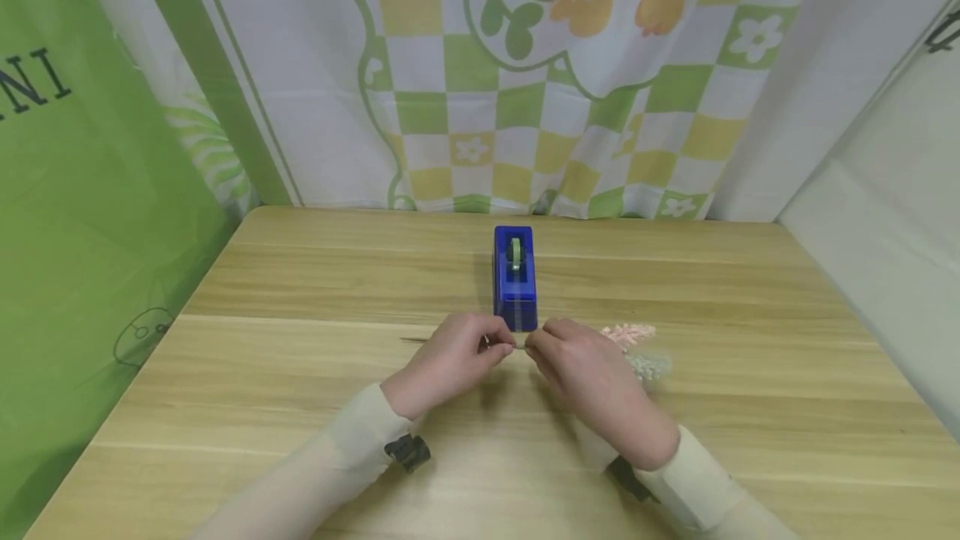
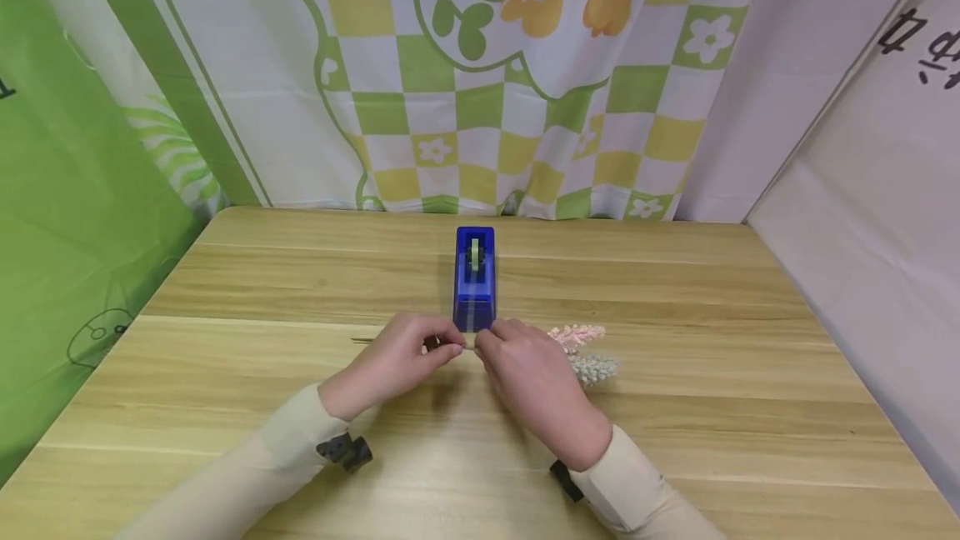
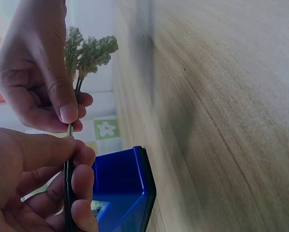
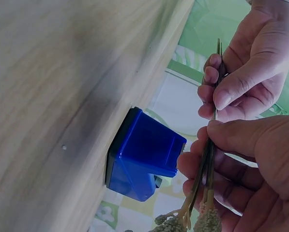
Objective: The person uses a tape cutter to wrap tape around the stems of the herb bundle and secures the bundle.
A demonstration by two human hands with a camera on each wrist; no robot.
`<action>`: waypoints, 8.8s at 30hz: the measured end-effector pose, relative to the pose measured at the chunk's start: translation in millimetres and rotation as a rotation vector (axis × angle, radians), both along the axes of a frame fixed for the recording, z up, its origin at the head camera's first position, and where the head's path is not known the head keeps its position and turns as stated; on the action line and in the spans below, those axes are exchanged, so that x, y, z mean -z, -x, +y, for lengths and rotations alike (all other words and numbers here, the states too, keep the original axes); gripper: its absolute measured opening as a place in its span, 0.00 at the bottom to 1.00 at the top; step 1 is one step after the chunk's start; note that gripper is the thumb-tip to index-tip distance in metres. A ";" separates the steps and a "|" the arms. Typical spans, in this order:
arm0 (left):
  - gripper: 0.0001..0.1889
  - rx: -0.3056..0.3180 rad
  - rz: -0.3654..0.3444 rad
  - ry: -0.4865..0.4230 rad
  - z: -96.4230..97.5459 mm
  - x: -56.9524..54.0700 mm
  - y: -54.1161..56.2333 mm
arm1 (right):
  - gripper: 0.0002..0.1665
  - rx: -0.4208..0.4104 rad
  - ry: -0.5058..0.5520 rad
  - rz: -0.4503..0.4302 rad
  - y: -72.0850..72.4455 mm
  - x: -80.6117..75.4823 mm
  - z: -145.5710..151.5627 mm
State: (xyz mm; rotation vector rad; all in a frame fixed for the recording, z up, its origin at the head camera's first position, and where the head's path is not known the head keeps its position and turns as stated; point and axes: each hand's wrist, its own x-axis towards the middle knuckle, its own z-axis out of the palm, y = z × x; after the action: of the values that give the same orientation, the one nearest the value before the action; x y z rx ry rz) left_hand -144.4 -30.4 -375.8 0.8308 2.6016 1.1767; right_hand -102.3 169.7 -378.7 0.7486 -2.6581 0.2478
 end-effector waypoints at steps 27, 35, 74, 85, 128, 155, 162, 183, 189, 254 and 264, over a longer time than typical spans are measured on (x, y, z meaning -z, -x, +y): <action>0.06 -0.026 -0.002 0.005 3.9 0.0 1.2 | 0.05 0.004 -0.022 0.003 3.7 -0.4 1.0; 0.05 -0.036 0.012 0.013 5.2 -1.0 0.5 | 0.05 0.017 -0.006 -0.011 3.8 -2.3 1.5; 0.06 -0.047 0.052 0.028 7.7 2.1 4.1 | 0.02 0.023 -0.002 -0.007 7.7 -1.5 2.7; 0.04 -0.070 0.089 0.045 9.1 2.0 3.1 | 0.02 0.018 0.020 -0.021 8.9 -1.6 3.8; 0.04 -0.083 0.113 0.051 10.7 3.4 5.8 | 0.02 0.033 0.014 -0.003 15.8 -0.9 1.9; 0.07 -0.069 0.122 0.049 13.1 6.1 11.5 | 0.05 0.047 0.042 0.010 20.3 2.2 3.3; 0.07 -0.077 0.109 0.033 13.3 7.3 11.8 | 0.04 0.031 0.034 -0.005 21.2 2.7 3.7; 0.11 -0.076 0.090 0.071 14.0 6.5 15.3 | 0.04 0.016 0.040 0.035 26.6 2.9 3.8; 0.12 -0.072 0.043 0.109 13.9 6.5 16.5 | 0.04 0.017 0.040 0.033 27.3 4.5 2.6; 0.09 -0.158 0.076 -0.024 17.1 1.0 53.1 | 0.15 0.176 0.332 -0.531 58.9 -9.0 -9.4; 0.10 -0.146 0.033 -0.009 19.6 4.1 60.4 | 0.15 0.195 0.321 -0.538 60.1 -9.0 -9.3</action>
State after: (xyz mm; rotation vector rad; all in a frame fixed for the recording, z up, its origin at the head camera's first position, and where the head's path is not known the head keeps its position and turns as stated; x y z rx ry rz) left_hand -204.8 -10.9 -379.9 0.6771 2.7263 1.2226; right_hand -162.4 160.4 -369.6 0.3483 -3.0407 0.9075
